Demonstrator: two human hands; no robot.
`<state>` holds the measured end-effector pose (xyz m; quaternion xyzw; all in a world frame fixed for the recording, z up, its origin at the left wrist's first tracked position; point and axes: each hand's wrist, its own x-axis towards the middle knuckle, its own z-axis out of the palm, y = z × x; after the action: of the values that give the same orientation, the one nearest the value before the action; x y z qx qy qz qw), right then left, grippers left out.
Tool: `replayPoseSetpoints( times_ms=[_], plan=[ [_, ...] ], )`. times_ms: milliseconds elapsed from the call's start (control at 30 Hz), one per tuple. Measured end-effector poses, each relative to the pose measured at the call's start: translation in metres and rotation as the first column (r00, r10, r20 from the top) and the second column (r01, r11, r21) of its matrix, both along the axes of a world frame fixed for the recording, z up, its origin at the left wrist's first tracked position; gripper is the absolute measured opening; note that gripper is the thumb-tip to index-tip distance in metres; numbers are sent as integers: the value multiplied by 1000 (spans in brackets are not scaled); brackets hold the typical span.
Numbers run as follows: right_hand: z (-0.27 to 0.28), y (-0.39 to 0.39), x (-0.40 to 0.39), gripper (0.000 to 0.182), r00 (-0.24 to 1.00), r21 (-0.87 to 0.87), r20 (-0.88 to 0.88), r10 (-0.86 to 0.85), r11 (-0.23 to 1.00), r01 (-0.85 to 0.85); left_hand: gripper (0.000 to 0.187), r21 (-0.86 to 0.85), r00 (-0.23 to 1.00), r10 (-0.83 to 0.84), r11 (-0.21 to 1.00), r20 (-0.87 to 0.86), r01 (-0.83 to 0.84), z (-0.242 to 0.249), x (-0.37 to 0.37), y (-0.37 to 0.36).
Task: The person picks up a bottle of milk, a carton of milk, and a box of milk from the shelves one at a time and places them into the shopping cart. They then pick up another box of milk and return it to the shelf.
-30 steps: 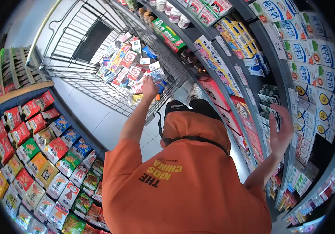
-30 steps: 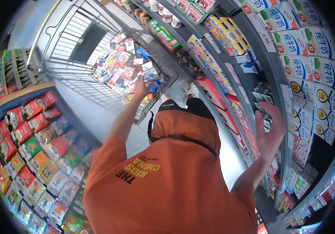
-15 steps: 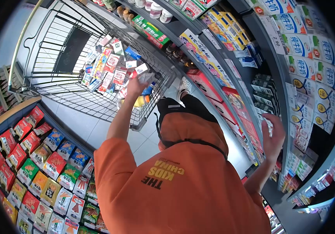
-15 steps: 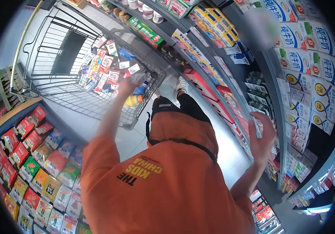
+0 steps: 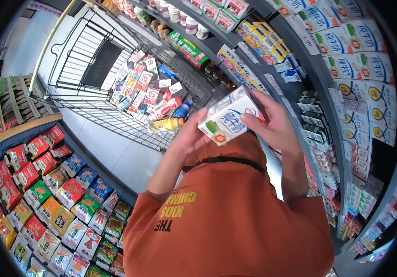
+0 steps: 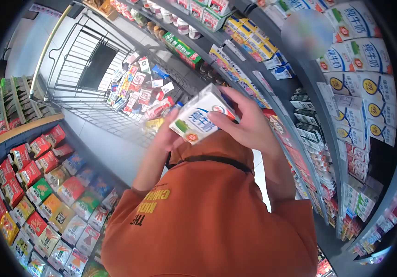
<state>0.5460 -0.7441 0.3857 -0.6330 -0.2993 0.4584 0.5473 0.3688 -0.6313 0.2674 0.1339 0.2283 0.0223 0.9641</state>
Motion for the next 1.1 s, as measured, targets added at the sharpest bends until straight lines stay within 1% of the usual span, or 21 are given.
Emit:
replayPoseSetpoints(
  times_ms=[33, 133, 200, 233, 267, 300, 333, 433, 467, 533, 567, 600, 633, 667, 700, 767, 867, 967, 1000, 1100],
  plan=[
    [6, -1, 4, 45, 1000, -46, -19, 19, 999, -20, 66, -29, 1000, -30, 999, -8, 29, 5, 6, -3],
    [7, -13, 17, 42, 995, -115, -90, -45, 993, 34, 64, -19, 972, -122, 992, 201, 128, -1, 18, -3],
    [4, -21, 20, 38, 990, -123, -100, -99, 989, 87, 64, 15, 980, -164, 986, 109, 164, 1, 23, -4],
    [2, -25, 22, 38, 990, -109, -108, -96, 991, 84, 64, 37, 980, -187, 982, 69, 185, 4, 28, -4],
    [0, -30, 25, 38, 990, -89, -107, -92, 993, 83, 65, 56, 972, -220, 975, 78, 216, 6, 31, -3],
    [-1, -34, 28, 37, 991, -69, -105, -87, 994, 80, 65, 91, 968, -249, 965, 30, 245, 23, 36, -3],
    [0, -36, 29, 37, 990, -42, -95, -106, 994, 102, 65, 130, 963, -263, 958, 51, 255, 25, 40, -4],
    [6, -45, 35, 44, 984, -40, 98, -150, 987, 155, 65, 191, 957, -282, 945, 62, 266, 23, 51, -7],
    [10, -47, 39, 48, 955, -63, 260, -143, 984, 165, 65, 213, 952, -299, 936, 67, 280, 23, 55, -7],
    [19, -55, 53, 50, 871, -47, 472, -133, 983, 176, 64, 229, 931, -353, 917, 88, 326, 22, 62, -5],
    [24, -57, 59, 51, 815, -44, 567, -123, 983, 179, 63, 296, 927, -363, 899, 92, 323, 22, 65, -4],
    [41, -56, 62, 53, 779, -10, 598, -188, 970, 242, 62, 358, 924, -370, 879, 93, 316, 27, 67, -4],
    [51, -55, 67, 53, 748, 72, 602, -280, 952, 298, 61, 418, 923, -373, 856, 93, 304, 31, 69, -5],
    [58, -55, 75, 52, 713, 153, 597, -369, 924, 350, 54, 424, 925, -372, 853, 83, 305, 35, 69, -5],
    [67, -52, 81, 52, 673, 232, 584, -454, 887, 398, 52, 414, 926, -371, 855, 67, 313, 32, 68, -6],
    [96, -41, 96, 50, 346, 354, 795, -498, 844, 403, 48, 394, 929, -369, 859, 36, 326, 24, 65, -8],
    [126, -15, 127, 47, -4, 447, 886, -463, 853, 269, 44, 373, 920, -387, 864, 60, 339, 21, 62, -12],
    [121, 15, 150, 48, -20, 391, 916, -401, 878, 275, 41, 375, 936, -350, 873, 35, 312, 19, 57, -16],
    [114, 24, 156, 45, 64, 306, 936, -345, 893, 330, 41, 370, 942, -334, 879, 29, 300, 14, 55, -16],
    [81, 41, 169, 39, -167, 328, 941, -293, 913, 243, 41, 360, 960, -280, 896, 1, 261, -1, 45, -15]
  ],
)
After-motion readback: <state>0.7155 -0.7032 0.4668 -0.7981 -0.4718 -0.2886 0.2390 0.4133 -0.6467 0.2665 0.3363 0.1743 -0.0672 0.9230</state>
